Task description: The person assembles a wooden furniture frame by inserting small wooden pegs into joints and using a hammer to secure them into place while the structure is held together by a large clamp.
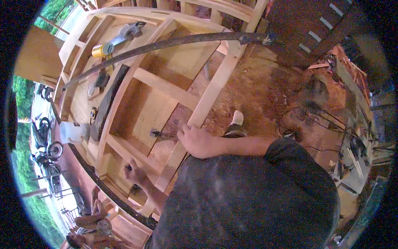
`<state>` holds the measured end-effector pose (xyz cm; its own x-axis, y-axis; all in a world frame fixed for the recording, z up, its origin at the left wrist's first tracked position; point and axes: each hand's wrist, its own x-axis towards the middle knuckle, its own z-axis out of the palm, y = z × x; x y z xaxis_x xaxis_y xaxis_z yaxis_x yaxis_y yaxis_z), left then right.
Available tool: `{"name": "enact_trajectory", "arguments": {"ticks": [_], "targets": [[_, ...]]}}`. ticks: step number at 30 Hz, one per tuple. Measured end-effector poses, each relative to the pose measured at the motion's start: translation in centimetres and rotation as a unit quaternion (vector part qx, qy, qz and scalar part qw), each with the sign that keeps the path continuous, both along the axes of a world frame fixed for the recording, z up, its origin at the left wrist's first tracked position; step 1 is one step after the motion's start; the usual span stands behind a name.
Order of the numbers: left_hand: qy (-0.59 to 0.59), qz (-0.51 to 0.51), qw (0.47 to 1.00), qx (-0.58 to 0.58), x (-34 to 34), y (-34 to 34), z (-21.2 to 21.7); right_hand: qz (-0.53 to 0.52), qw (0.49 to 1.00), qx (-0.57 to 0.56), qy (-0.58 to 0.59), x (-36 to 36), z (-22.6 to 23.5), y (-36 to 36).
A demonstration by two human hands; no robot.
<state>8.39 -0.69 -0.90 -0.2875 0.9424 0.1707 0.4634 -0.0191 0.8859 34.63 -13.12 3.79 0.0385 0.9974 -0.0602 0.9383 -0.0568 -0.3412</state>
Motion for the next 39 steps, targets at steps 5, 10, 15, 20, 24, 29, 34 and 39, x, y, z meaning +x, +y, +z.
{"name": "enact_trajectory", "arguments": {"ticks": [5, 10, 15, 20, 24, 29, 34, 39], "targets": [[-0.091, -0.015, 0.994, -0.054, 10.2, 0.1, 3.9, 0.066, 0.968, -0.071, 0.232, 8.6, 1.8, -1.7], [-0.246, -0.146, 0.954, -0.092, 21.3, -0.9, 5.1, -0.014, 0.939, 0.098, 0.329, 19.8, 4.1, -7.2], [-0.115, -0.431, 0.888, -0.113, 35.3, 0.0, 2.4, -0.225, 0.821, -0.069, 0.52, 29.5, 3.7, -14.4], [-0.072, -0.492, 0.795, -0.348, 45.8, 3.1, -1.0, -0.306, 0.859, -0.041, 0.407, 32.6, -0.3, -20.5], [-0.164, -0.456, 0.768, -0.418, 49.5, 4.1, -4.4, -0.452, 0.807, -0.038, 0.379, 30.8, -4.0, -24.5], [-0.238, -0.465, 0.722, -0.454, 51.3, 4.3, -6.7, -0.518, 0.804, -0.014, 0.291, 27.9, -8.2, -29.0], [-0.311, -0.464, 0.697, -0.45, 51.8, 4.2, -5.9, -0.651, 0.643, -0.036, 0.401, 26.8, -10.6, -30.6], [-0.325, -0.366, 0.725, -0.484, 52.7, 3.3, -3.3, -0.769, 0.371, 0.013, 0.521, 25.8, -9.7, -30.2]]}}
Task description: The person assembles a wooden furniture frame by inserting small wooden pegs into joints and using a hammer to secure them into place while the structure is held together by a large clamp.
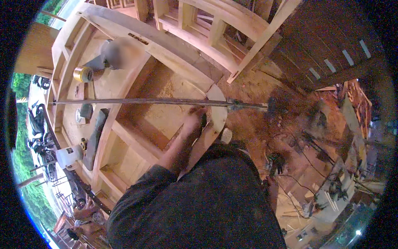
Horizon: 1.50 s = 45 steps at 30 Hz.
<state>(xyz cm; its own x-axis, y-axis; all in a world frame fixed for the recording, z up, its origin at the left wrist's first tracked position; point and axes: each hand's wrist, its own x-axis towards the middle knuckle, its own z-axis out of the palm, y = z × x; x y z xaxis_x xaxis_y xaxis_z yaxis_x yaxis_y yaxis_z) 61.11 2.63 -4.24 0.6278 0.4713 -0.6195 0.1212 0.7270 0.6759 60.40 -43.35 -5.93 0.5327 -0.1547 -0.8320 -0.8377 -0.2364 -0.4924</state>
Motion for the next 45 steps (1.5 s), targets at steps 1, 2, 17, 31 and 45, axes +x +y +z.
{"name": "enact_trajectory", "arguments": {"ticks": [1, 2, 17, 31, 45], "targets": [[0.009, 0.025, 1.0, -0.013, 0.1, -0.2, 0.5, -0.07, 0.997, -0.01, 0.016, -0.2, 0.3, -0.2], [-0.025, 0.052, 0.998, -0.018, 0.3, -0.6, 0.8, -0.066, 0.997, -0.011, 0.023, -0.5, 0.6, -0.5], [-0.16, 0.042, 0.979, -0.116, -1.9, 1.0, -0.5, 0.099, 0.993, -0.062, 0.016, 3.2, -3.6, -8.3], [0.116, -0.219, 0.781, 0.573, -0.8, 5.1, 12.1, 0.013, 0.999, -0.003, 0.049, 8.7, -7.4, -7.6], [0.153, -0.484, 0.535, 0.675, 6.6, 6.6, 9.5, -0.09, 0.985, 0.052, 0.139, 9.9, -13.7, -7.3]]}}
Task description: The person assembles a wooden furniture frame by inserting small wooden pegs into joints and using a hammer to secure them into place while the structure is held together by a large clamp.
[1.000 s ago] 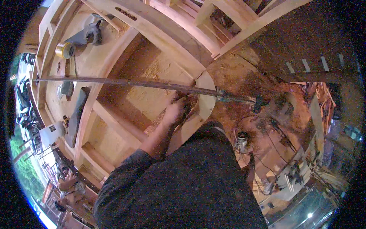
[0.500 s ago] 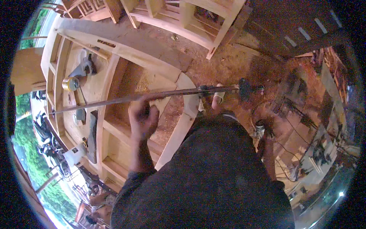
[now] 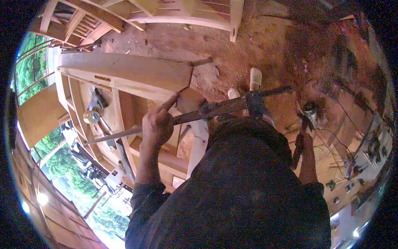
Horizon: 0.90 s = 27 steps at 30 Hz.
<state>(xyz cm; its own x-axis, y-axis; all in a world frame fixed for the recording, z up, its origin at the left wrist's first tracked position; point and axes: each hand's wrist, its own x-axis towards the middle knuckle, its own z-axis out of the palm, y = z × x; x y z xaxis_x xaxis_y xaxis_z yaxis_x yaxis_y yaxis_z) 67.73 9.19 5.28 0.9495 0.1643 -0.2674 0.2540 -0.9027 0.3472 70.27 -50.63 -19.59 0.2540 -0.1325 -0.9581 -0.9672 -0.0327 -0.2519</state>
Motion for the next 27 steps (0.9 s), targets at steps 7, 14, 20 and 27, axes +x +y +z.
{"name": "enact_trajectory", "arguments": {"ticks": [7, 14, 20, 27], "targets": [[-0.029, -0.061, 0.995, 0.075, 0.7, -0.1, 0.0, 0.056, 0.996, -0.062, 0.044, 3.1, -2.1, 0.9], [-0.024, -0.025, 0.998, 0.048, -0.5, -0.5, 0.5, 0.084, 0.993, -0.082, -0.003, 8.7, -2.9, 2.5], [-0.029, -0.011, 1.0, -0.003, -0.9, 0.0, 0.3, 0.092, 0.995, -0.027, 0.009, 13.4, -3.7, 5.3], [-0.054, 0.223, 0.961, -0.158, 3.5, 2.4, 0.9, 0.079, 0.994, -0.051, 0.05, 14.4, -7.8, 6.6]]}}
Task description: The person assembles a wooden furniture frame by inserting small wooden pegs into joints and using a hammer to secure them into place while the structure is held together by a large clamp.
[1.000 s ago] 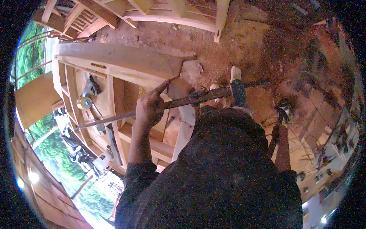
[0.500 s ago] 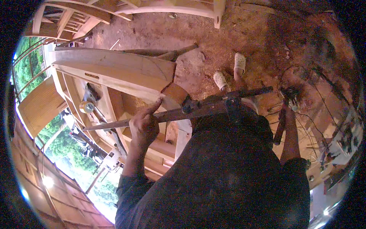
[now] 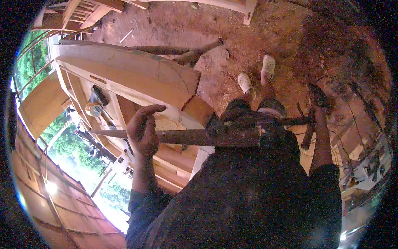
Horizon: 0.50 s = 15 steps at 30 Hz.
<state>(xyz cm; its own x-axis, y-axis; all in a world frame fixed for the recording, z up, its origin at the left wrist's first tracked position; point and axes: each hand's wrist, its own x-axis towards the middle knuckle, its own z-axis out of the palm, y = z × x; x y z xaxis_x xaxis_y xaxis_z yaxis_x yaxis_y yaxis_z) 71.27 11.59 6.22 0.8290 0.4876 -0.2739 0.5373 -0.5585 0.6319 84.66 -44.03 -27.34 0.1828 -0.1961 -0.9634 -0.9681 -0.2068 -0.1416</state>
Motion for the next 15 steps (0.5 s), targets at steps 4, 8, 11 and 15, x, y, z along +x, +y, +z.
{"name": "enact_trajectory", "arguments": {"ticks": [4, 8, 11, 15], "targets": [[0.141, -0.033, 0.981, -0.126, 4.0, 0.9, -0.7, 0.074, 0.996, 0.014, 0.055, -1.2, -2.4, -0.8], [0.231, -0.171, 0.949, -0.126, 7.7, 1.6, -3.0, 0.067, 0.997, 0.009, 0.022, -3.4, -4.1, -1.2], [0.312, -0.229, 0.917, -0.1, 9.4, 2.4, -3.8, 0.137, 0.99, 0.024, 0.001, -3.5, -3.9, -0.9], [0.333, -0.254, 0.9, -0.12, 10.2, 2.7, -4.4, 0.068, 0.997, -0.006, 0.028, -2.1, -1.7, 0.4]]}}
